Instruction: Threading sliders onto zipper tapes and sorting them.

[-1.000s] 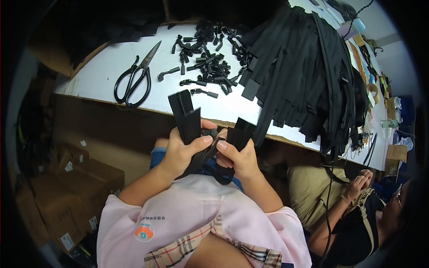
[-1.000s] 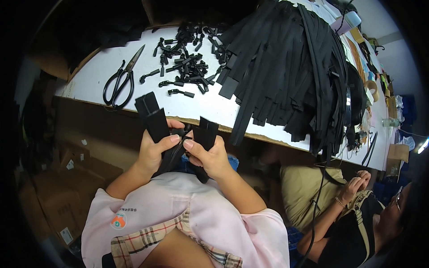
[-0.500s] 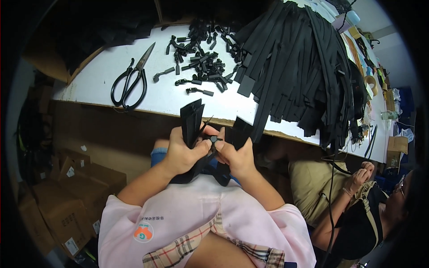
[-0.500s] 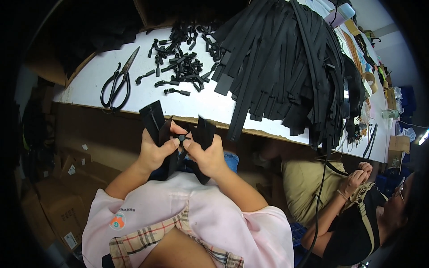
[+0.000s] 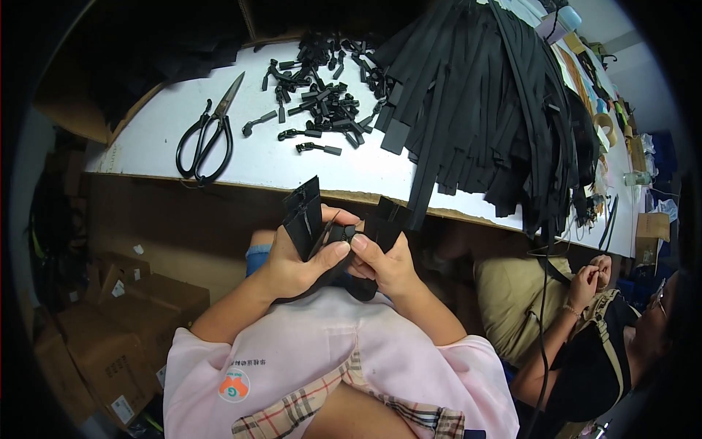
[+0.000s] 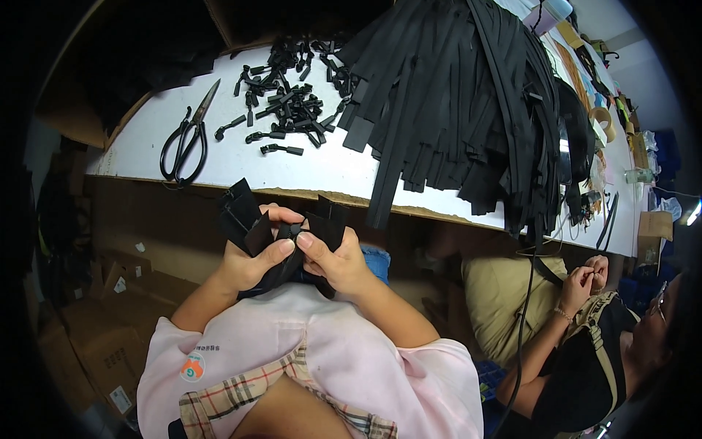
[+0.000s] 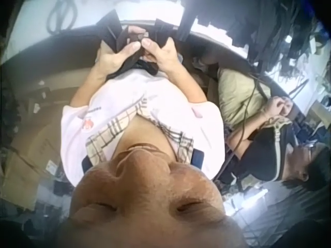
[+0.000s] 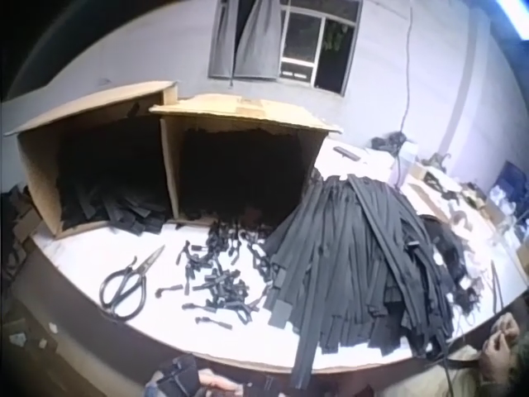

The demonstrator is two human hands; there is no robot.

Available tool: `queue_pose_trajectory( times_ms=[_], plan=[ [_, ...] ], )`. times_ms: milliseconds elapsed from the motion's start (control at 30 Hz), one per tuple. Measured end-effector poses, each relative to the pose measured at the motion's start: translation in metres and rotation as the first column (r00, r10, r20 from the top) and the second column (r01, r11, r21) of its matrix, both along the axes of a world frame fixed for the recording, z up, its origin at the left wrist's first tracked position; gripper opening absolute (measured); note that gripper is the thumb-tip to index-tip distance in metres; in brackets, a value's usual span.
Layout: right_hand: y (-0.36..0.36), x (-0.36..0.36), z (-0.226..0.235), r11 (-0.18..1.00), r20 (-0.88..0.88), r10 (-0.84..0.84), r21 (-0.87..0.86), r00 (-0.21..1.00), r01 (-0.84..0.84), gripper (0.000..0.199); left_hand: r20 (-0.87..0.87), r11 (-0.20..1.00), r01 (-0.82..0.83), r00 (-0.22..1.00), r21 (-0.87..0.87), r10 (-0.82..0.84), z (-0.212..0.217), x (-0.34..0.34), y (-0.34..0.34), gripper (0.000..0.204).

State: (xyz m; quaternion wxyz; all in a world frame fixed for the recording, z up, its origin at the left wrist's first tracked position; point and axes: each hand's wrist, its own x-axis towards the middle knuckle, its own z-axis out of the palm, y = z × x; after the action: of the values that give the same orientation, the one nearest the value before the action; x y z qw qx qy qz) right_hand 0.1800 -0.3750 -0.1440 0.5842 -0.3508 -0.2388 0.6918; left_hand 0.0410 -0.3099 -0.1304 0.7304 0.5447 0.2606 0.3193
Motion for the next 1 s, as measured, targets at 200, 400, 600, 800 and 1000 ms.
queue_pose_trajectory(
  times_ms=[200, 400, 600, 800, 1000],
  plan=[
    [-0.003, -0.002, 0.004, 0.997, -0.007, -0.022, -0.076, 1.0, 0.022, 0.019, -0.081, 0.965, 0.005, 0.997, 0.263, 0.017, -0.005, -0.001, -0.001, 0.021],
    [-0.005, -0.006, -0.008, 0.971, 0.396, -0.241, 0.108, 0.886, 0.216, 0.019, -0.118, 0.994, -0.038, 0.993, -0.102, 0.026, 0.003, -0.001, -0.001, 0.018],
    [0.009, 0.011, 0.007, 0.968, 0.636, -0.191, 0.251, 0.748, 0.034, 0.015, -0.115, 0.967, -0.069, 0.988, 0.245, 0.1, -0.005, 0.003, -0.003, 0.015],
    [0.002, 0.003, 0.004, 0.937, 0.514, 0.275, 0.047, 0.812, -0.347, 0.018, -0.13, 0.921, -0.322, 0.926, 0.219, 0.354, -0.004, 0.007, -0.004, 0.016],
    [0.002, 0.015, -0.007, 0.986, -0.307, 0.083, 0.165, 0.948, -0.033, 0.032, -0.056, 0.942, -0.004, 0.998, -0.336, -0.016, 0.002, 0.002, 0.018, 0.015]
  ],
)
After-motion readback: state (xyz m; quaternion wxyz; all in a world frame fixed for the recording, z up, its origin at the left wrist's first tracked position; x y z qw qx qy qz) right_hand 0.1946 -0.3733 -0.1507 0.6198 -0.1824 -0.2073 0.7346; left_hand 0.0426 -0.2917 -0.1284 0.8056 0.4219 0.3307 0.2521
